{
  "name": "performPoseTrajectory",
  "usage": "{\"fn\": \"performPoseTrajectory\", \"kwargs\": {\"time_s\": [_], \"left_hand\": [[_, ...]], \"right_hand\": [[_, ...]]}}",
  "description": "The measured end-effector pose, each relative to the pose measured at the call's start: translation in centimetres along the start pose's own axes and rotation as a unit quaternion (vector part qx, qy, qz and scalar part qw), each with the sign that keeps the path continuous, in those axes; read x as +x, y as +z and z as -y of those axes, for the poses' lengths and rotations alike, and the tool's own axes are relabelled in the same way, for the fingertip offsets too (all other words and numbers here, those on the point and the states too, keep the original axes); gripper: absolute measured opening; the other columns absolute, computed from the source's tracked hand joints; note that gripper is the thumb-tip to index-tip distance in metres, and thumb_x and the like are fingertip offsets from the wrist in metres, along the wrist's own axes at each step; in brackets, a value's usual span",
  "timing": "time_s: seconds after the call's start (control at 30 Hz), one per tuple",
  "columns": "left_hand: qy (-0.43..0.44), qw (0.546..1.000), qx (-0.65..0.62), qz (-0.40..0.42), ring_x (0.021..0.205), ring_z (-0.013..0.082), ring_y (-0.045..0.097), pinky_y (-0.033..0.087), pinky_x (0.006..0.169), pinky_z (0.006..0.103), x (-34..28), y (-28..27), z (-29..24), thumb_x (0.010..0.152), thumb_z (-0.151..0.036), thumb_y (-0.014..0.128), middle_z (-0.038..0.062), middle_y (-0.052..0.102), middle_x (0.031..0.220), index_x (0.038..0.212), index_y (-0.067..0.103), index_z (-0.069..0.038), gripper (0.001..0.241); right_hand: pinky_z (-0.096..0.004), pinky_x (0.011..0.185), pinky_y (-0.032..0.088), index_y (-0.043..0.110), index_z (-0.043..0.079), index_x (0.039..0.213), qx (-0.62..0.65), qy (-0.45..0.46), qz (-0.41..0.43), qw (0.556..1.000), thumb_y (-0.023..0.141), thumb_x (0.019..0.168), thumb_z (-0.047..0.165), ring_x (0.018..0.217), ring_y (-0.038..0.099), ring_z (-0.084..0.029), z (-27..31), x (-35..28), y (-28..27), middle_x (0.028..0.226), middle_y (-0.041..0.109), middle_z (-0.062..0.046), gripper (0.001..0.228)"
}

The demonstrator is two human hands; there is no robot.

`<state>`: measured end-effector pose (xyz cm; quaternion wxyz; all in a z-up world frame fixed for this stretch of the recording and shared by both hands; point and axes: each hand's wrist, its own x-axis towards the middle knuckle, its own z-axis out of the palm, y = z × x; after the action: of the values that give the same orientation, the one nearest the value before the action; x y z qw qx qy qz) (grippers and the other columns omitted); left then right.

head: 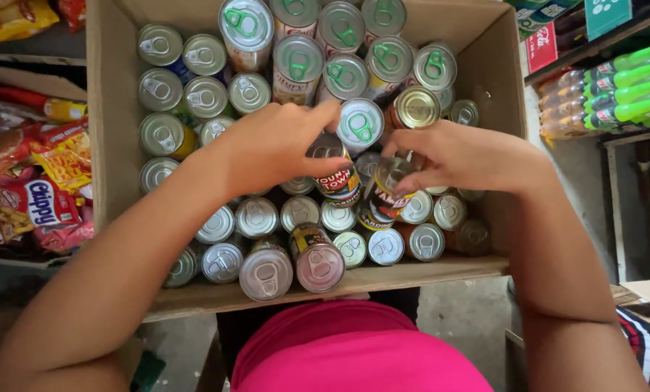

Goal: Stocking various canned goods from a cardboard box onto grocery store shelves.

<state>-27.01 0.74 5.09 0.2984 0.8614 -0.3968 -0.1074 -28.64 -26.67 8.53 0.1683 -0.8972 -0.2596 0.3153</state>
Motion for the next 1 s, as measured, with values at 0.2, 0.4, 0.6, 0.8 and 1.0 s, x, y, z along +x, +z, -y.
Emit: {"fn": "performPoseTrajectory", "kwargs": {"time_s": [0.2,0.4,0.6,0.8,1.0], "left_hand": [[-0.034,0.999,0.004,0.000,0.078,0.0461,0.069,0.053,0.068,0.0545,0.0,0.3,0.0,0.093,-0.047,0.068,0.023,0.072,0.081,0.115,0.053,-0.005,0.050],[-0.006,1.000,-0.011,-0.028,0.079,0.0465,0.069,0.053,0.066,0.0542,-0.3,0.2,-0.1,0.093,-0.045,0.067,0.023,0.072,0.086,0.114,0.051,-0.001,0.051],[-0.027,0.999,0.045,-0.007,0.078,0.0459,0.068,0.053,0.067,0.0540,-0.5,-0.6,-0.1,0.090,-0.047,0.069,0.025,0.071,0.083,0.113,0.055,-0.003,0.052],[-0.023,0.998,0.063,-0.010,0.078,0.0466,0.068,0.053,0.066,0.0546,-0.8,-1.1,-0.4,0.089,-0.048,0.070,0.024,0.071,0.086,0.111,0.057,-0.005,0.050],[-0.052,0.997,0.049,0.012,0.081,0.0457,0.068,0.052,0.067,0.0550,-0.8,-1.5,-0.2,0.088,-0.047,0.070,0.022,0.071,0.085,0.116,0.057,-0.007,0.050]], "right_hand": [[-0.038,0.072,0.059,0.062,0.010,0.123,0.085,0.006,0.057,0.995,0.072,0.082,0.034,0.083,0.074,-0.024,1.1,-0.2,0.0,0.091,0.078,-0.010,0.049],[-0.042,0.083,0.055,0.064,0.005,0.117,-0.028,-0.230,-0.126,0.965,0.076,0.085,0.034,0.101,0.067,-0.033,5.4,-0.9,2.3,0.110,0.069,-0.012,0.045],[-0.049,0.091,0.051,0.062,0.004,0.116,-0.135,-0.356,-0.119,0.917,0.074,0.072,0.054,0.105,0.064,-0.033,8.3,1.0,6.0,0.112,0.066,-0.012,0.067],[-0.048,0.080,0.053,0.061,0.003,0.124,-0.111,-0.231,-0.099,0.961,0.078,0.078,0.039,0.094,0.067,-0.036,5.7,1.7,5.6,0.099,0.068,-0.018,0.061],[-0.048,0.074,0.055,0.058,0.007,0.133,-0.017,-0.156,-0.093,0.983,0.079,0.080,0.034,0.086,0.069,-0.039,5.4,2.1,4.9,0.101,0.069,-0.020,0.063]]}}
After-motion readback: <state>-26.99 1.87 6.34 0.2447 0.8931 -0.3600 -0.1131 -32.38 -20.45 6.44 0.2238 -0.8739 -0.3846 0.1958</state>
